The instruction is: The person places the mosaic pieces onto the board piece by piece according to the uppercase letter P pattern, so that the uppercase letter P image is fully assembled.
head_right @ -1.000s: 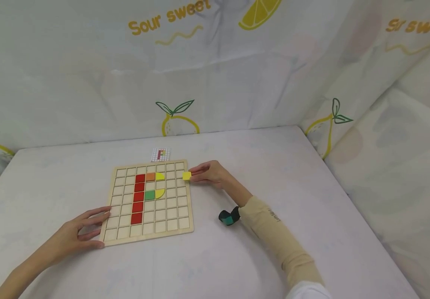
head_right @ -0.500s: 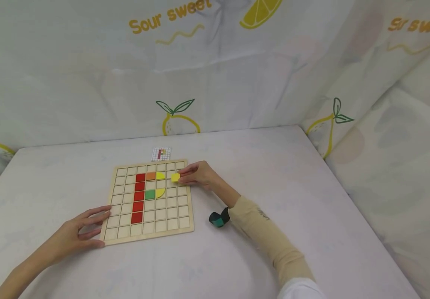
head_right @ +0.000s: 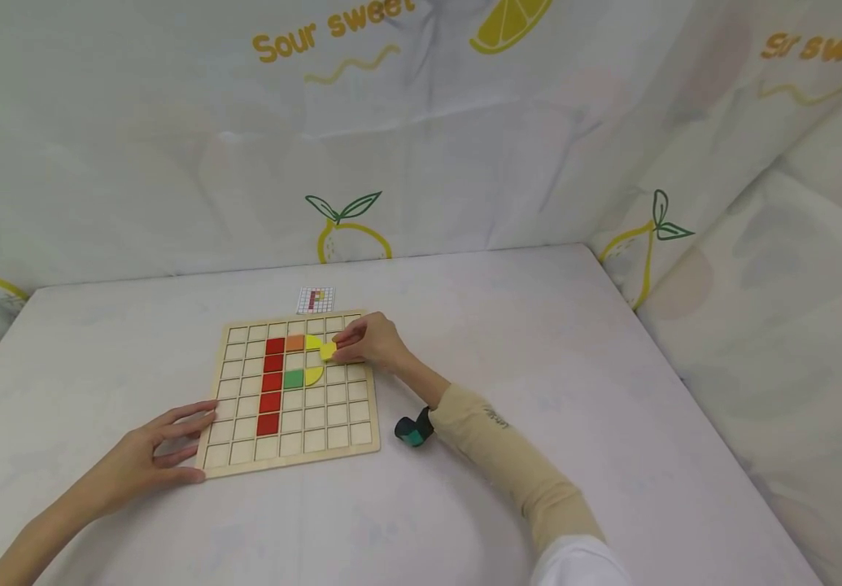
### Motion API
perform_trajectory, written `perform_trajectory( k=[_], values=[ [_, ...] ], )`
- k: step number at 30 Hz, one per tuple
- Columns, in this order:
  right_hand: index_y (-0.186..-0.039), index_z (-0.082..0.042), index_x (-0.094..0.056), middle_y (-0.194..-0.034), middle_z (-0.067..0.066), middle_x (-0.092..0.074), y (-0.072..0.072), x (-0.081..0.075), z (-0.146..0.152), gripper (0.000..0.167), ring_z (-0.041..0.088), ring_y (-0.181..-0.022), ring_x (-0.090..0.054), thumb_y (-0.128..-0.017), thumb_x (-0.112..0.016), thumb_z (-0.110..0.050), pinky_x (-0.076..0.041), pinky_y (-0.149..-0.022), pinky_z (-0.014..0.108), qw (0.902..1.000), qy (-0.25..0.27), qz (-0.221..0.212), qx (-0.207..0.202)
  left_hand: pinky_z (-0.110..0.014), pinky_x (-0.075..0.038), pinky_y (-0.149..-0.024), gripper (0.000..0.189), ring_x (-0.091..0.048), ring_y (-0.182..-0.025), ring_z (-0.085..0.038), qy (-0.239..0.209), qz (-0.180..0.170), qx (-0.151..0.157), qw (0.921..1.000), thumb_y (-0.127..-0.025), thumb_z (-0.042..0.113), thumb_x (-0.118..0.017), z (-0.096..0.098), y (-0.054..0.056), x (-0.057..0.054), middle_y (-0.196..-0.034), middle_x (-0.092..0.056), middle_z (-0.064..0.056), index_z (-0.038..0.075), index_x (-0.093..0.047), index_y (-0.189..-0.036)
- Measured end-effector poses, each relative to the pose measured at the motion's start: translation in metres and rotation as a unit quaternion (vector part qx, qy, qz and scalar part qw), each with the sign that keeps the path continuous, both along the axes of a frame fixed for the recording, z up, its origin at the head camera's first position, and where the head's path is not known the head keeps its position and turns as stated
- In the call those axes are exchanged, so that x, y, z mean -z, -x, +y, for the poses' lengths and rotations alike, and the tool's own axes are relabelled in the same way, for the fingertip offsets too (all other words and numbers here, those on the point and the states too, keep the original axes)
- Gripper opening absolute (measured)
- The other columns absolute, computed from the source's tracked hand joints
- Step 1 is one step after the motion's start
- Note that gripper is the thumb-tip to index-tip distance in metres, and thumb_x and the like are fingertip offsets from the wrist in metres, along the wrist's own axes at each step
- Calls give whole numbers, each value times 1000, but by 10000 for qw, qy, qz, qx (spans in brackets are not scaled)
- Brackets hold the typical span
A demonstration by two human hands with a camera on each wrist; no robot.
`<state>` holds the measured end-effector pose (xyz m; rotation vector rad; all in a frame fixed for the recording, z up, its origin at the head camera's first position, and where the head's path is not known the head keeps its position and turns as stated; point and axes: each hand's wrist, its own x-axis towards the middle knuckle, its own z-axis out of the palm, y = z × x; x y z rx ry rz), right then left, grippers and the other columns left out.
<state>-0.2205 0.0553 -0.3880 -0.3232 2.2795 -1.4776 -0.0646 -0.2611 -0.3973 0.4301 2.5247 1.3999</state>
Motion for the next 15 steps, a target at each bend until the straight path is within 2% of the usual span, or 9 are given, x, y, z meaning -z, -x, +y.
perform_trajectory(
  k=[4,6,8,12,15],
  values=[
    [-95,-1,-74,-92,6,-72,-3,0,-5,18,13,-85,-67,-79,-79,-7,-57,-80,23,9982,-472,371,-1,-24,-54,-91,77,-43,-121,9,-55,-2,-20,10000,-69,15,-84,0,0,1,-147,-36,-19,-9,-50,-133],
    [-94,-2,-74,-91,6,-73,-3,-1,-7,17,13,-84,-67,-79,-79,-8,-57,-79,23,9974,-550,458,-23,-23,-54,-91,77,-41,-119,13,-50,-46,-54,10000,-68,15,-84,0,0,1,-147,-36,-18,-9,-50,-133],
    [-93,-2,-75,-89,6,-73,-4,-1,-8,17,13,-82,-67,-79,-80,-8,-57,-78,23,9969,-569,536,-82,-24,-54,-91,77,-45,-122,4,-17,-73,-52,10000,-68,15,-84,0,0,1,-148,-35,-18,-9,-50,-133],
    [-94,0,-74,-87,7,-73,-3,0,-9,19,13,-80,-68,-78,-80,-8,-58,-77,22,9959,-528,695,-242,-27,-55,-92,77,-46,-126,-29,38,-129,-50,9999,-69,14,-84,0,0,0,-148,-34,-18,-10,-49,-134],
    [-98,0,-73,-86,7,-73,-3,-1,-9,23,13,-80,-68,-77,-80,-8,-58,-78,22,9960,-577,640,-230,-28,-55,-92,77,-44,-126,-36,47,-142,-65,9999,-68,13,-84,1,0,0,-148,-34,-17,-9,-49,-134]
  ],
)
